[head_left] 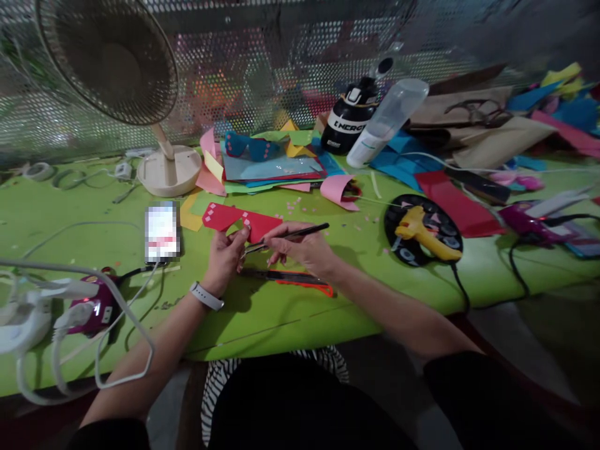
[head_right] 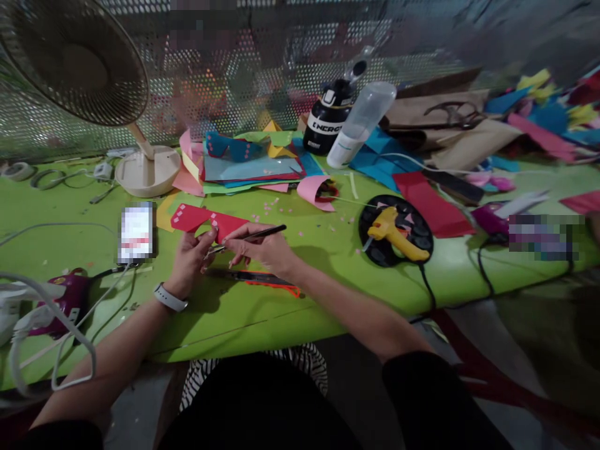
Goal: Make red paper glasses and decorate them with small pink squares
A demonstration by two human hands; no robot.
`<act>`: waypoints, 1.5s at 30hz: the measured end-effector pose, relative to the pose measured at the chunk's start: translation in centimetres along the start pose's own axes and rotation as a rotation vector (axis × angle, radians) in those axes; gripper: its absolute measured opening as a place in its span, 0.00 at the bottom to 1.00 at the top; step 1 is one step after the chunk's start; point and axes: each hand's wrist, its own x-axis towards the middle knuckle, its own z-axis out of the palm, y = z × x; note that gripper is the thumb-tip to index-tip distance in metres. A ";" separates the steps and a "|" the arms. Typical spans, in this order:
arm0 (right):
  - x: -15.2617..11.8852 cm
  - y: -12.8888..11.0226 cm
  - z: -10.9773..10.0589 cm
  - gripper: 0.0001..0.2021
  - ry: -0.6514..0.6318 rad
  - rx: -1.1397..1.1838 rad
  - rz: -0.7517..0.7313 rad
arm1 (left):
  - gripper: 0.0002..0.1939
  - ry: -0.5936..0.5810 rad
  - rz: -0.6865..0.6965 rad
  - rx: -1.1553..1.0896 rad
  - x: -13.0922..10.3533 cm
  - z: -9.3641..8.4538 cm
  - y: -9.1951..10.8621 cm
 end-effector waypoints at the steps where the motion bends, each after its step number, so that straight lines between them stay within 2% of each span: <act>1: -0.1 -0.2 -0.4 0.14 0.027 -0.007 -0.024 | 0.21 0.007 0.009 -0.010 0.1 0.0 0.0; 5: -0.6 -1.6 -2.4 0.13 0.162 -0.058 -0.118 | 0.23 0.055 0.081 -0.015 0.4 -0.5 -0.3; 8: -1.3 -2.2 -3.2 0.12 0.207 -0.110 -0.149 | 0.18 0.135 0.161 0.033 0.8 -0.9 -0.6; 11: -1.9 -2.0 -3.1 0.12 0.123 -0.149 -0.079 | 0.14 0.185 0.210 0.068 1.1 -1.1 -0.7; 18: -0.6 -1.1 -1.2 0.16 -0.051 -0.163 0.131 | 0.11 0.141 0.262 0.110 0.8 -0.6 -0.5; 22: 0.5 -1.2 0.6 0.24 -0.207 -0.262 0.175 | 0.11 0.135 0.204 0.051 0.6 -0.5 -0.6; 26: 0.7 -0.7 2.4 0.38 -0.337 -0.389 0.182 | 0.08 0.231 0.070 -0.211 0.9 -0.8 -0.7; 28: 0.7 -0.5 3.1 0.42 -0.361 -0.481 0.143 | 0.08 0.285 -0.018 -0.344 1.1 -0.9 -0.6; 32: 0.7 -0.1 3.8 0.43 -0.349 -0.718 0.090 | 0.06 0.358 -0.186 -0.507 1.2 -0.9 -0.2; 37: 0.6 0.5 4.3 0.46 -0.297 -0.862 0.090 | 0.09 0.355 -0.305 -0.580 1.3 -0.8 0.1; 40: 0.5 0.8 4.3 0.44 -0.303 -0.825 0.092 | 0.10 0.378 -0.311 -0.617 1.5 -0.9 0.6; 45: 0.4 1.0 3.6 0.36 -0.379 -0.459 0.155 | 0.14 0.345 -0.348 -0.615 1.8 -1.0 2.0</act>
